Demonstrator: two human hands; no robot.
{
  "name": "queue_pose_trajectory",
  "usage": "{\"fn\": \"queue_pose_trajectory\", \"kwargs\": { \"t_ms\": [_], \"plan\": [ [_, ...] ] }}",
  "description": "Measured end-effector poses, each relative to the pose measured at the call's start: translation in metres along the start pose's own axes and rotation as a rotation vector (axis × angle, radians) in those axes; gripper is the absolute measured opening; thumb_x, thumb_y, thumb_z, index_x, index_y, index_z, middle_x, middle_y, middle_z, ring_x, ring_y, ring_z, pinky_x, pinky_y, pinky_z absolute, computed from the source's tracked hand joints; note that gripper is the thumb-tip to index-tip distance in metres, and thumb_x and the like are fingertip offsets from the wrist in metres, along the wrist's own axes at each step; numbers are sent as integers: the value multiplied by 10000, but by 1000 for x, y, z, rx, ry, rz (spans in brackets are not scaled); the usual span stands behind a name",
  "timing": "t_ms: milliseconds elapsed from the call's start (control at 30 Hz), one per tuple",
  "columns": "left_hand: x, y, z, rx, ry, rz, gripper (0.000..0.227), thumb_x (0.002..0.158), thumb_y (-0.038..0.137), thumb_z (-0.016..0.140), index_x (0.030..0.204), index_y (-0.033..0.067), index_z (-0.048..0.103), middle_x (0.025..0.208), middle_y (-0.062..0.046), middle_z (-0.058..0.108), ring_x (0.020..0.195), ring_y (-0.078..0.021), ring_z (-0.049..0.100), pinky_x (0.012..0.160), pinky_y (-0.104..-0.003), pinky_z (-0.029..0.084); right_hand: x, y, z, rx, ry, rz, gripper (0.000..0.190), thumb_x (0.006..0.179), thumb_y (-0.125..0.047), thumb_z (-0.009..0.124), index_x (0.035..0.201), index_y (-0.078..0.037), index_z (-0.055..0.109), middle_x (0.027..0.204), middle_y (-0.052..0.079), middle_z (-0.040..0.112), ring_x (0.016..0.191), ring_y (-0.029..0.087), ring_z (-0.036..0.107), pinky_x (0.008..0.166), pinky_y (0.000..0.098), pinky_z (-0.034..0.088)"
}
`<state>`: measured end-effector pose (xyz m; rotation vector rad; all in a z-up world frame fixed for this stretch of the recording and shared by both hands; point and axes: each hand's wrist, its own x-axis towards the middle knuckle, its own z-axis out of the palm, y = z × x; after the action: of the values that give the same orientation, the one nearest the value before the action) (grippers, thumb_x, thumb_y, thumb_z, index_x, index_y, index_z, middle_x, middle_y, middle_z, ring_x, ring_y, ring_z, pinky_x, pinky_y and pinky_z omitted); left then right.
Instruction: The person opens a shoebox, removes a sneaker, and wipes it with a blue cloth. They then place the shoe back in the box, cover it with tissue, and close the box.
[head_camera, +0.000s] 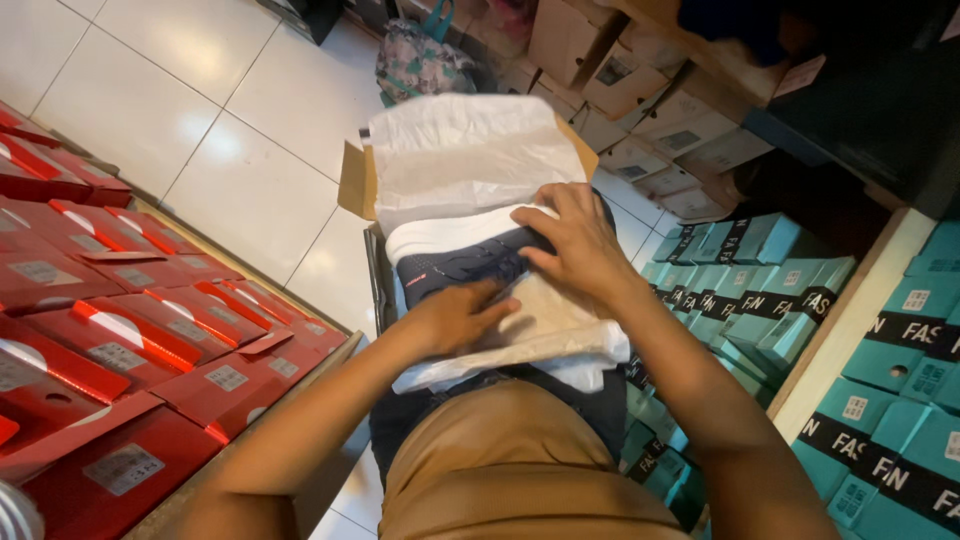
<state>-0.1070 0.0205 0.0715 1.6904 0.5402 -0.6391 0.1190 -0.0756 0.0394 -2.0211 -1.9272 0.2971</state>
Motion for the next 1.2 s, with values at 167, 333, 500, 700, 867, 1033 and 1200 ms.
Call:
{"fn": "queue_pose_trajectory", "kwargs": {
  "t_ms": [167, 333, 500, 700, 867, 1033, 1200],
  "plan": [
    [13, -28, 10, 73, 122, -9, 626, 996, 634, 405, 1498, 263, 456, 1227, -168, 734, 1244, -428, 630, 1044, -568, 486, 40, 31, -24, 315, 319, -123, 244, 962, -260, 800, 1078, -62, 716, 1030, 154, 621, 968, 381, 581, 876, 454, 440],
    [7, -15, 9, 68, 87, -69, 746, 937, 616, 417, 1570, 223, 379, 1412, -162, 627, 1317, -348, 583, 1088, -392, 402, 129, 52, -58, 308, 126, 256, 526, 997, -393, 664, 1376, -47, 547, 1315, 141, 529, 1128, 282, 559, 941, 420, 446],
    [20, -36, 17, 123, 152, 59, 553, 1019, 476, 465, 1477, 168, 486, 1241, -252, 699, 1239, -469, 615, 1074, -590, 468, 182, 66, -38, 285, -145, 269, 655, 997, -322, 630, 1463, 116, 490, 1442, 385, 521, 1367, 510, 480, 1158, 580, 374],
    [8, -25, 5, 53, 108, 45, 607, 989, 508, 500, 1502, 184, 486, 1236, -223, 701, 1247, -450, 610, 1070, -577, 474, 214, 85, -14, 221, -278, 454, 378, 723, -434, 878, 983, -183, 766, 1050, 77, 773, 1002, 306, 730, 801, 420, 565],
    [21, -41, 12, 87, 106, 117, 597, 994, 493, 510, 1491, 163, 510, 1190, -237, 716, 1195, -474, 637, 1025, -597, 495, 178, 105, -91, 577, -158, 119, 312, 904, -195, 782, 1115, -115, 566, 1101, 87, 654, 696, 186, 557, 417, 299, 489],
    [31, -50, 14, 83, 102, 121, 568, 1003, 472, 500, 1467, 147, 538, 1205, -262, 709, 1199, -485, 632, 1025, -599, 498, 67, -6, -207, 619, -403, -154, 519, 762, -101, 803, 1254, -43, 651, 1005, 77, 612, 926, 204, 599, 787, 390, 554],
    [75, -85, 47, 412, 310, 256, 558, 1025, 447, 485, 1472, 115, 530, 1279, -253, 666, 1252, -442, 593, 1073, -552, 455, -3, -13, -202, 878, -772, -452, 558, 797, -200, 909, 1264, 21, 700, 1100, 162, 774, 935, 262, 795, 781, 458, 649]
  ]
}}
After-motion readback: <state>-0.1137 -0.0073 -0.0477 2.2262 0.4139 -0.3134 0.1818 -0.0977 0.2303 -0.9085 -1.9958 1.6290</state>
